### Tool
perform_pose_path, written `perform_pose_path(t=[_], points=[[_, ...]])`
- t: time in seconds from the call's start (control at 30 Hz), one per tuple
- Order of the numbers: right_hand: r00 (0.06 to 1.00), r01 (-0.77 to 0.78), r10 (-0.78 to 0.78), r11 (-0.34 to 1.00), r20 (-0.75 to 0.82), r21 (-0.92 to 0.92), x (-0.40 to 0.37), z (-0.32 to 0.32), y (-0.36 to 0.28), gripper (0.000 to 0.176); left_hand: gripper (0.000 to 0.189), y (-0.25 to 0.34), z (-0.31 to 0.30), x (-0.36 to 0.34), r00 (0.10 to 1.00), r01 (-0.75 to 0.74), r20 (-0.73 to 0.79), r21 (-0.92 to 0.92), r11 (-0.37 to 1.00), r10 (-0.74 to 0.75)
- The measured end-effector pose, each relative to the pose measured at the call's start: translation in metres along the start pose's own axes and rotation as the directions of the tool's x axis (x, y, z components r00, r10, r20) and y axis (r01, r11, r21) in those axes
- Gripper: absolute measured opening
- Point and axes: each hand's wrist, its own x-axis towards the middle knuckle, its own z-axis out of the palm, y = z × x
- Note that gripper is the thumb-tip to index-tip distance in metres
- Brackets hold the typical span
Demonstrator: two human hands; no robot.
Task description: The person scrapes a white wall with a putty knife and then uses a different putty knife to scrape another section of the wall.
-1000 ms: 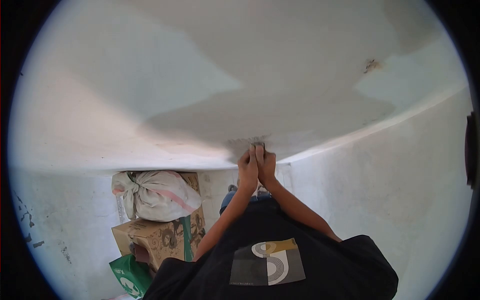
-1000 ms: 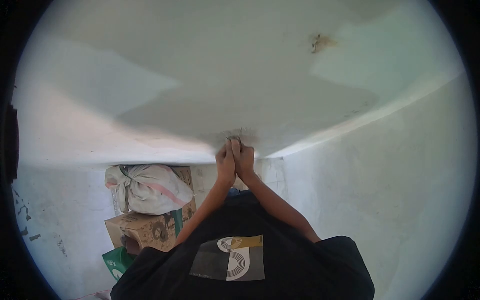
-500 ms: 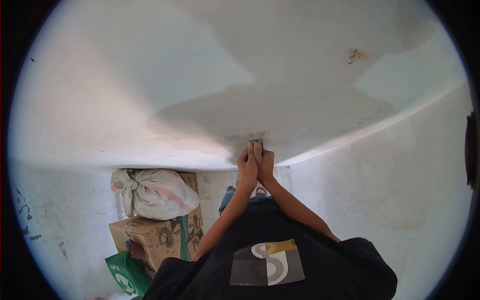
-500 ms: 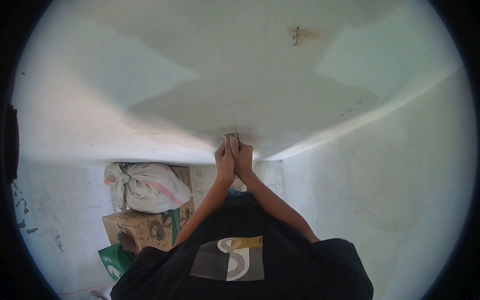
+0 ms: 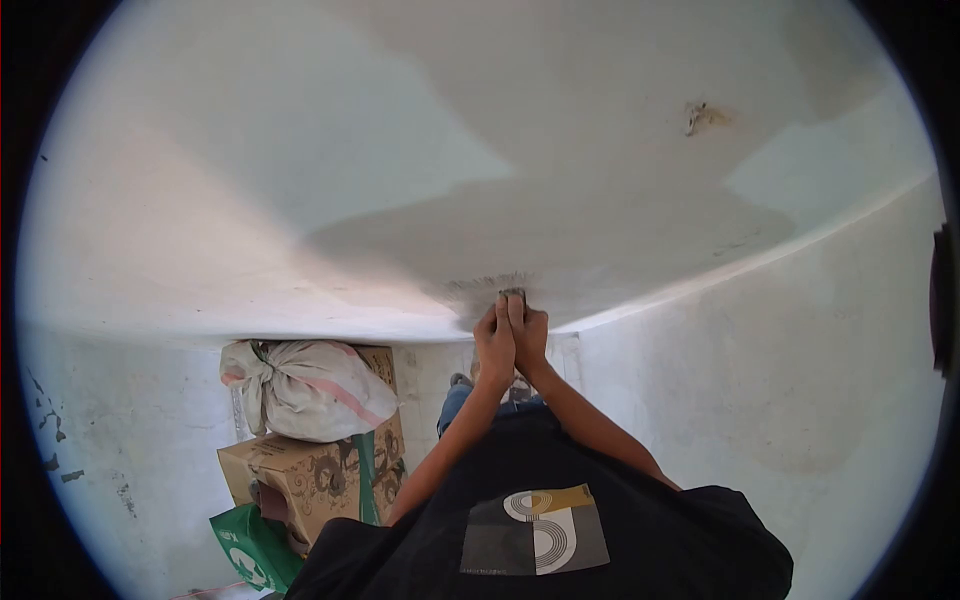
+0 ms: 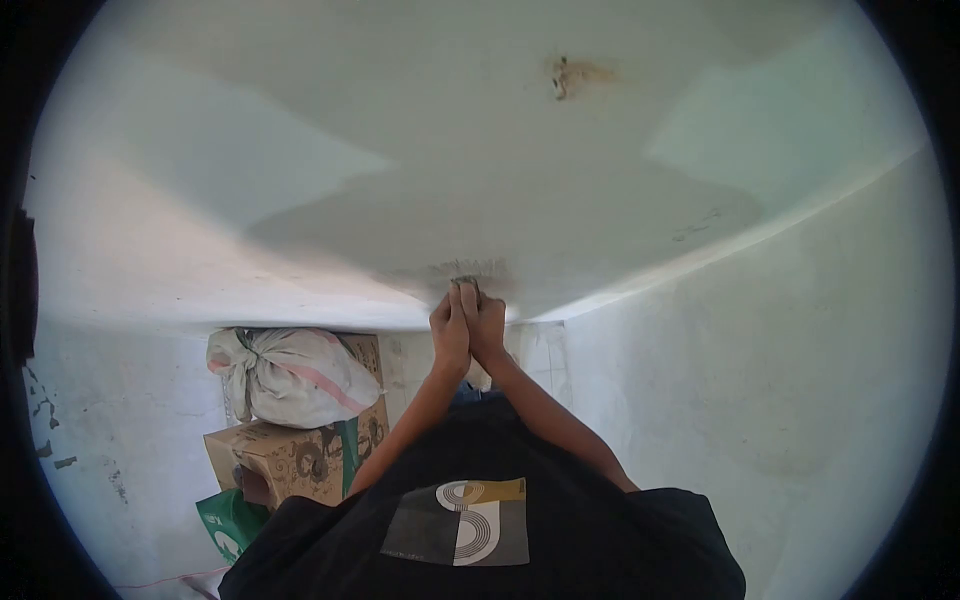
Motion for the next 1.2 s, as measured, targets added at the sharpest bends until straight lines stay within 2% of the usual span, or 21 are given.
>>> perform_pose_path(t=[0.07, 0.1, 0.17, 0.27, 0.4, 0.47, 0.57, 0.63, 0.7, 0.8, 0.9, 0.93, 1.0, 1.07, 1.1, 1.17, 1.2], points=[[1.0, 0.018, -0.018, 1.0, 0.017, 0.018, 0.003, -0.003, -0.003, 0.059, 0.041, -0.002, -0.004, 0.004, 0.996, -0.025, 0.091, 0.0, 1.0, 0.025], [0.999, 0.03, -0.03, 0.999, 0.014, 0.022, 0.006, -0.002, 0.004, 0.059, 0.041, -0.009, -0.002, 0.008, 0.995, -0.037, 0.093, -0.002, 0.999, 0.037], [0.999, -0.034, 0.033, 0.999, 0.037, 0.018, 0.001, 0.001, 0.031, 0.059, 0.04, -0.03, -0.002, 0.009, 0.999, 0.032, 0.021, -0.002, 0.999, -0.032], [1.0, 0.028, -0.028, 0.999, 0.0, -0.02, 0.005, -0.004, -0.005, 0.058, 0.04, -0.004, 0.005, 0.003, 1.0, -0.017, 0.021, -0.022, 1.0, 0.018], [1.0, -0.009, 0.01, 0.999, 0.026, -0.041, 0.004, -0.006, 0.012, 0.057, 0.04, -0.024, -0.001, 0.009, 0.995, -0.011, 0.101, 0.03, 0.999, 0.008], [0.999, -0.02, 0.022, 0.999, 0.046, -0.039, 0.003, -0.007, 0.019, 0.057, 0.04, -0.024, 0.006, 0.007, 1.0, 0.003, 0.0, -0.045, 0.999, -0.003], [0.997, 0.062, -0.057, 0.994, 0.053, -0.088, 0.007, -0.013, -0.015, 0.056, 0.04, -0.002, 0.005, 0.005, 0.996, -0.069, 0.051, 0.01, 0.998, 0.069], [0.999, 0.001, 0.001, 0.999, 0.038, -0.048, 0.0, -0.011, 0.003, 0.056, 0.041, -0.017, 0.003, 0.006, 0.994, -0.055, 0.094, -0.062, 0.997, 0.061], [0.999, -0.035, 0.035, 0.999, 0.031, 0.001, -0.003, -0.009, 0.007, 0.056, 0.041, -0.018, 0.005, 0.003, 0.996, 0.07, 0.056, -0.105, 0.992, -0.064], [1.0, -0.023, 0.023, 0.999, 0.016, -0.034, 0.004, -0.012, -0.004, 0.056, 0.041, 0.001, 0.01, -0.001, 0.998, -0.004, 0.061, -0.08, 0.997, 0.009], [0.999, -0.032, 0.031, 0.999, 0.024, 0.037, -0.002, -0.016, -0.006, 0.058, 0.041, -0.012, 0.004, 0.003, 0.992, 0.043, 0.12, -0.107, 0.993, -0.03], [0.998, -0.055, 0.055, 0.998, 0.033, -0.001, -0.003, -0.016, 0.005, 0.058, 0.041, -0.012, 0.003, 0.0, 0.993, 0.04, 0.116, -0.112, 0.993, -0.027], [0.997, -0.058, 0.059, 0.998, 0.04, -0.037, 0.006, -0.014, 0.004, 0.059, 0.042, -0.006, 0.008, -0.001, 0.997, 0.026, 0.075, 0.008, 1.0, -0.026], [1.0, 0.019, -0.019, 0.996, -0.001, -0.084, 0.004, -0.014, -0.021, 0.06, 0.042, 0.014, 0.009, 0.003, 0.995, -0.012, 0.095, -0.012, 1.0, 0.013], [1.0, -0.003, 0.002, 0.996, -0.003, -0.089, -0.004, -0.015, -0.016, 0.06, 0.041, 0.015, 0.007, -0.003, 0.992, -0.038, 0.117, -0.026, 0.999, 0.041], [0.998, 0.056, -0.057, 0.991, -0.01, -0.119, 0.003, -0.015, -0.01, 0.061, 0.041, -0.014, 0.005, 0.003, 0.994, 0.018, 0.111, -0.058, 0.998, -0.012], [1.0, -0.019, 0.02, 0.997, 0.013, -0.081, -0.001, -0.016, 0.001, 0.061, 0.041, -0.024, 0.003, 0.005, 0.993, 0.067, 0.098, -0.088, 0.994, -0.058]])
